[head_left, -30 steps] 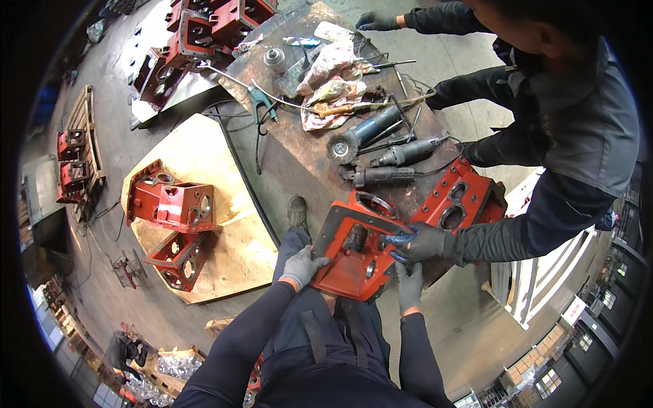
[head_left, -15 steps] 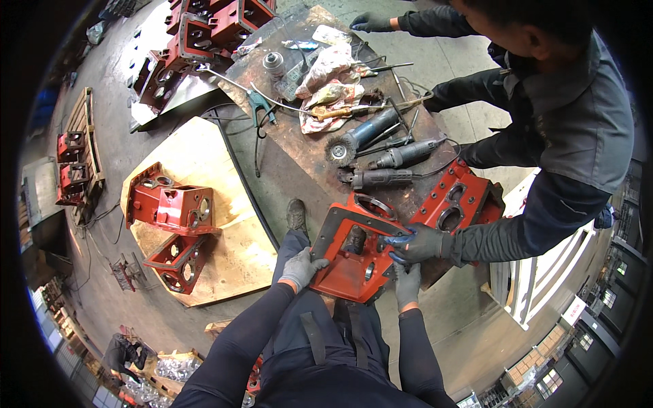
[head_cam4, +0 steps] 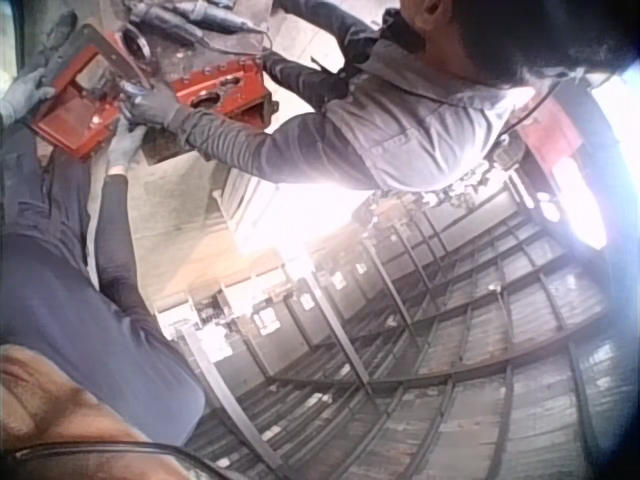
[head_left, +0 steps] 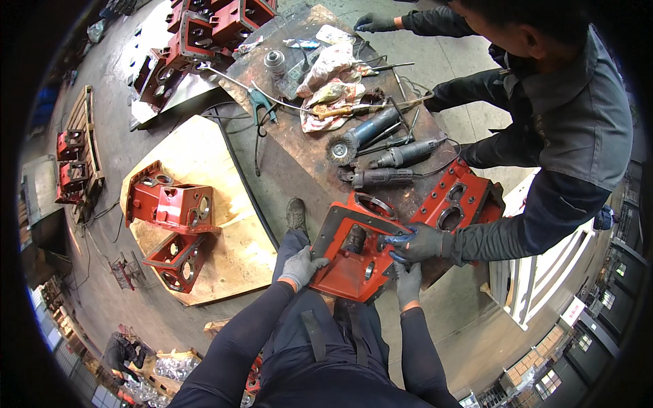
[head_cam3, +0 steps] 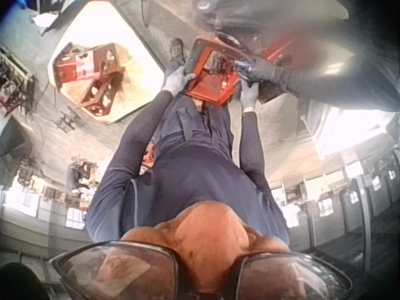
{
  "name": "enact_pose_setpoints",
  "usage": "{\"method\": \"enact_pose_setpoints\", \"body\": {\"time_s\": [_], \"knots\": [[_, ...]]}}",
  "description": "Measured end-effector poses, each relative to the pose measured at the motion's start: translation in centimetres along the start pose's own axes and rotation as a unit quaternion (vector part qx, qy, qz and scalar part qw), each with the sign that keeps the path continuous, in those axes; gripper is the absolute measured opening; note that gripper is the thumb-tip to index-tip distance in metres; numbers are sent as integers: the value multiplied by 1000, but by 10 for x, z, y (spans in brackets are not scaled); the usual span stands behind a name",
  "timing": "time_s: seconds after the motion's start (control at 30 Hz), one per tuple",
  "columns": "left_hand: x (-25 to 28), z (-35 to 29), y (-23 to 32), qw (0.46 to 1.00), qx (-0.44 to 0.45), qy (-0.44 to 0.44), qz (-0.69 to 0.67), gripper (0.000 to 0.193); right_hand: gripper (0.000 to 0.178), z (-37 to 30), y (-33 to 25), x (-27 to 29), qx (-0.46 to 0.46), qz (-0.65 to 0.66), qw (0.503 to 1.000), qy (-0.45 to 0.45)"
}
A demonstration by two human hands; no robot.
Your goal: The person sits on the floor and uses a handheld air nozzle to blow dust and debris off a red metal part. They rotate the part to clean different sides and then place it on a wooden pallet with other similar parts.
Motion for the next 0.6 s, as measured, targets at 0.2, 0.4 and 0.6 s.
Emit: {"method": "enact_pose_setpoints", "body": {"time_s": [0.2, 0.4, 0.6], "knots": [[1, 0, -3, 1000, -1, 17, -6, 63, 58, -1, 13, 5, 11, -22, 1000, 7], [0, 2, -4, 1000, -8, 10, -14, 61, 48, -4, 22, 6, -29, -54, 998, 9], [2, 0, -2, 1000, -17, 20, -16, 57, 38, -8, 13, 3, -68, 1, 997, 31]]}}
Point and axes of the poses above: each hand's wrist, its own z-axis towards the middle knuckle, its own x-axis out of the back of the hand, y = z × x, the point moved 10 cm from there along z, towards the middle knuckle, and after that the axes turned 14 degrees about -y, right-handed, at the moved point
